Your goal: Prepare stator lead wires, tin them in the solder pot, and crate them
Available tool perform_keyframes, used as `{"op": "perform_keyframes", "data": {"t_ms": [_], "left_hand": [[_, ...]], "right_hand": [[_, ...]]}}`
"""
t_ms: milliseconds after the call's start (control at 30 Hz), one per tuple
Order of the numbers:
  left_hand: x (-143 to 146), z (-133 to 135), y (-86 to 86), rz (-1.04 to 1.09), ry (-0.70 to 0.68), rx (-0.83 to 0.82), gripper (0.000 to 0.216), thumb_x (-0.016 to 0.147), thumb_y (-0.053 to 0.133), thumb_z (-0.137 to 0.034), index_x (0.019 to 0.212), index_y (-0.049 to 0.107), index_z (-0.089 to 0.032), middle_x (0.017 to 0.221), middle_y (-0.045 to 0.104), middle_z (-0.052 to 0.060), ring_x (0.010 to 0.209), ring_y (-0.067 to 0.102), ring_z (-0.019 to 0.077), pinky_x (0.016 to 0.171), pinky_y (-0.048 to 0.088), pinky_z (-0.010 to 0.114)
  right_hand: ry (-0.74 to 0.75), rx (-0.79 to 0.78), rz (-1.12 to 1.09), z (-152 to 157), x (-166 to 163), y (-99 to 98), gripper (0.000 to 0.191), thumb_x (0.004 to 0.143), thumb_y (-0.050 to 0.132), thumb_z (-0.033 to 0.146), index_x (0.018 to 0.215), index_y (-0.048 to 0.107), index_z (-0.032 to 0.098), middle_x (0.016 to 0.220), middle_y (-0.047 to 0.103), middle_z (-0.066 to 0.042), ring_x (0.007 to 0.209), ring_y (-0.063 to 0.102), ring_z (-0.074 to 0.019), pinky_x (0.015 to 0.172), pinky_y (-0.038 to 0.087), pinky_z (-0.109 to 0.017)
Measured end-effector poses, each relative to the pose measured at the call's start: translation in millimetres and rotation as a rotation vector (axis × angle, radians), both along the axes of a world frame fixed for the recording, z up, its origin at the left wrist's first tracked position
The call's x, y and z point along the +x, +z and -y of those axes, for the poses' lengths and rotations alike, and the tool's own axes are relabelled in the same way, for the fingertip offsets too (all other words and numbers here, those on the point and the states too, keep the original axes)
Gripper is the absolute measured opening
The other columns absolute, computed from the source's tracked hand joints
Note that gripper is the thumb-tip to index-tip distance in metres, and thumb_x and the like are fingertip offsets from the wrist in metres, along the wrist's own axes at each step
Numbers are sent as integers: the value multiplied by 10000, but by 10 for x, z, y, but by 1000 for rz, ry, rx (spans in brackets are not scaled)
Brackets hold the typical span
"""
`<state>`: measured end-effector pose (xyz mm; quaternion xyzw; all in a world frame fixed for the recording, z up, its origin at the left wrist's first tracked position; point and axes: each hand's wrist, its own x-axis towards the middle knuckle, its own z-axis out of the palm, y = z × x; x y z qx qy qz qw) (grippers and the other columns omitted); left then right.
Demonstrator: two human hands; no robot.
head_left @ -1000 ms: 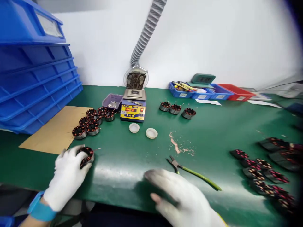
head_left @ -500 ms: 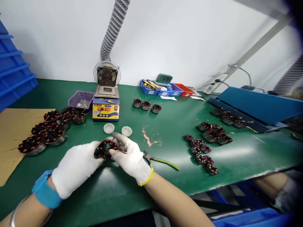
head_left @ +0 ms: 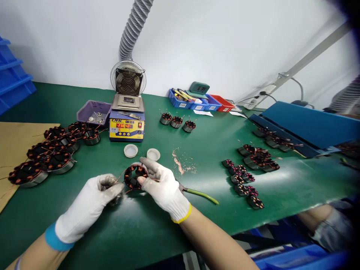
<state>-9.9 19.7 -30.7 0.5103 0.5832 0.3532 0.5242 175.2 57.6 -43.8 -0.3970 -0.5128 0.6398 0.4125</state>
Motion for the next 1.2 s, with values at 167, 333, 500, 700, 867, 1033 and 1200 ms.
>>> {"op": "perform_keyframes", "data": {"t_ms": [167, 333, 500, 700, 867, 1033, 1200], "left_hand": [[67, 10, -1, 21, 55, -9, 466, 633, 708, -599, 638, 555, -159, 601, 540, 7, 558, 466, 134, 504, 398, 238], [14, -41, -95, -55, 3, 75, 722, 567, 764, -531, 1138, 569, -135, 892, 646, 76, 728, 586, 207, 650, 521, 320], [5, -109, -266, -296, 15, 134, 795, 647, 624, -585, 1264, 500, -98, 1134, 607, 139, 858, 597, 242, 794, 529, 409], [13, -128, -333, -495, -99, 194, 673, 718, 528, -503, 1261, 532, -106, 1196, 593, 126, 969, 599, 261, 897, 497, 424], [2, -109, -368, -573, -137, 238, 632, 750, 505, -473, 1272, 537, -118, 1206, 590, 117, 1026, 591, 266, 924, 486, 414], [7, -105, -370, -610, -164, 273, 589, 762, 507, -439, 1257, 556, -123, 1182, 601, 118, 1031, 592, 269, 918, 488, 414], [18, -105, -380, -568, -126, 304, 584, 754, 531, -441, 1242, 561, -121, 1139, 618, 116, 991, 608, 267, 892, 508, 413]], "right_hand": [[-3, -11, 18, 1, 24, 6, 612, 681, 716, 342, 1256, 553, 211, 1130, 657, -50, 1071, 618, -263, 940, 518, -389], [-127, 120, 197, -259, 101, 110, 618, 700, 717, 357, 1270, 561, 176, 1115, 659, -73, 1019, 632, -252, 887, 537, -364], [-184, 247, 730, -777, 49, 339, 543, 748, 712, 379, 1257, 588, 238, 1060, 680, -13, 965, 645, -217, 884, 514, -325], [-123, 429, 1230, -1091, -197, 515, 442, 760, 649, 454, 1177, 626, 311, 1055, 678, 20, 1018, 619, -274, 797, 512, -337], [-52, 541, 1424, -1114, -352, 494, 363, 755, 608, 485, 1040, 638, 264, 992, 672, -27, 911, 636, -284, 716, 514, -336], [-41, 620, 1511, -1098, -439, 479, 287, 744, 631, 445, 960, 621, 257, 913, 668, -35, 852, 647, -283, 672, 521, -344], [-62, 614, 1461, -1061, -423, 586, 284, 756, 649, 438, 977, 633, 260, 925, 672, -36, 875, 645, -293, 690, 529, -369]]}}
